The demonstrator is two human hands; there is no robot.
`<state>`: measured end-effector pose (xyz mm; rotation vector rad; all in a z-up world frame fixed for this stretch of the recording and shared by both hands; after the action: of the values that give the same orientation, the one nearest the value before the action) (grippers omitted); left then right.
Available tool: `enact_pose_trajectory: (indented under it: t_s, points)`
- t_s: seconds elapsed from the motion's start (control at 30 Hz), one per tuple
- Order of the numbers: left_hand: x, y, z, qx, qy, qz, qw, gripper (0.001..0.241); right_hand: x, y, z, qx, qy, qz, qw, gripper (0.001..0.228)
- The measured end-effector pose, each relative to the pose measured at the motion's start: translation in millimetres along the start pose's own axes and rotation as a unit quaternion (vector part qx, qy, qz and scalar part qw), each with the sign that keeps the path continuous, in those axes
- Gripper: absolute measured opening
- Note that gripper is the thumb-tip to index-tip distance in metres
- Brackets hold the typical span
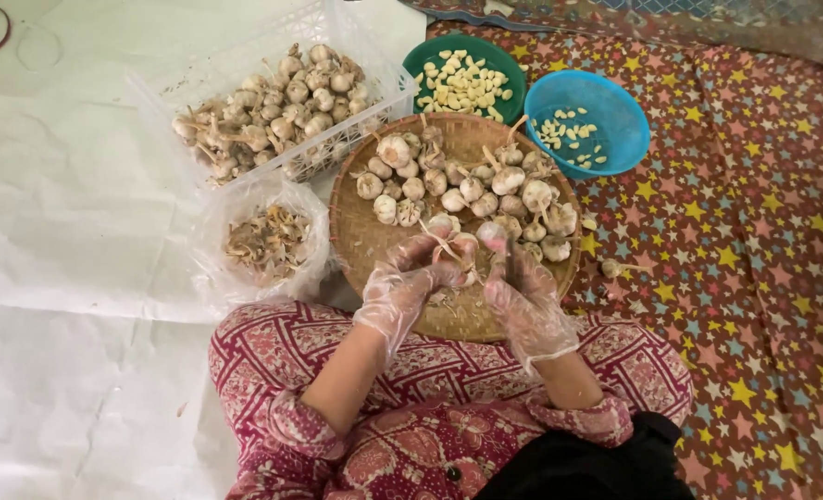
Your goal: A person wearing plastic gloves sits on the floor and peels garlic cloves from bulbs using a small knife, placing the peeled cloves into a blue bowl.
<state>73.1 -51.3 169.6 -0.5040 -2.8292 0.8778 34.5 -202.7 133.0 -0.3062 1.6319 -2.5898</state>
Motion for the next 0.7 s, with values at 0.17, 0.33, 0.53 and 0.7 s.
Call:
enact_pose_trajectory:
  t_s: [0.17, 0.33, 0.53, 0.7]
  points:
    - [15, -7, -8, 0.012, -0.029, 0.014, 0.999, 0.067, 18, -59, 27, 0.500, 0.260, -0.004, 0.826, 0.041]
    - [24, -11, -18, -0.014, -0.083, 0.008, 0.996, 0.063, 21, -56, 25, 0.595, 0.285, -0.081, 0.747, 0.028]
    - [25, -5, -20, 0.056, -0.054, -0.041, 0.996, 0.054, 22, -64, 24, 0.558, 0.280, -0.079, 0.777, 0.017]
    - [30, -19, -36, -0.046, -0.089, -0.004, 0.995, 0.033, 24, -82, -1, 0.587, 0.327, -0.029, 0.740, 0.033]
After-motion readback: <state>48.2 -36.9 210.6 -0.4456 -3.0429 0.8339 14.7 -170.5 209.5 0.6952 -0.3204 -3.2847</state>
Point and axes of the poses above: each hand's wrist, its own x-axis away from the middle knuckle, its own y-axis out of the back of the hand, z = x × y, the point moved 10 cm from there along -x, towards the middle knuckle, and after that the axes turned 5 degrees about z, right-handed, at the moved point
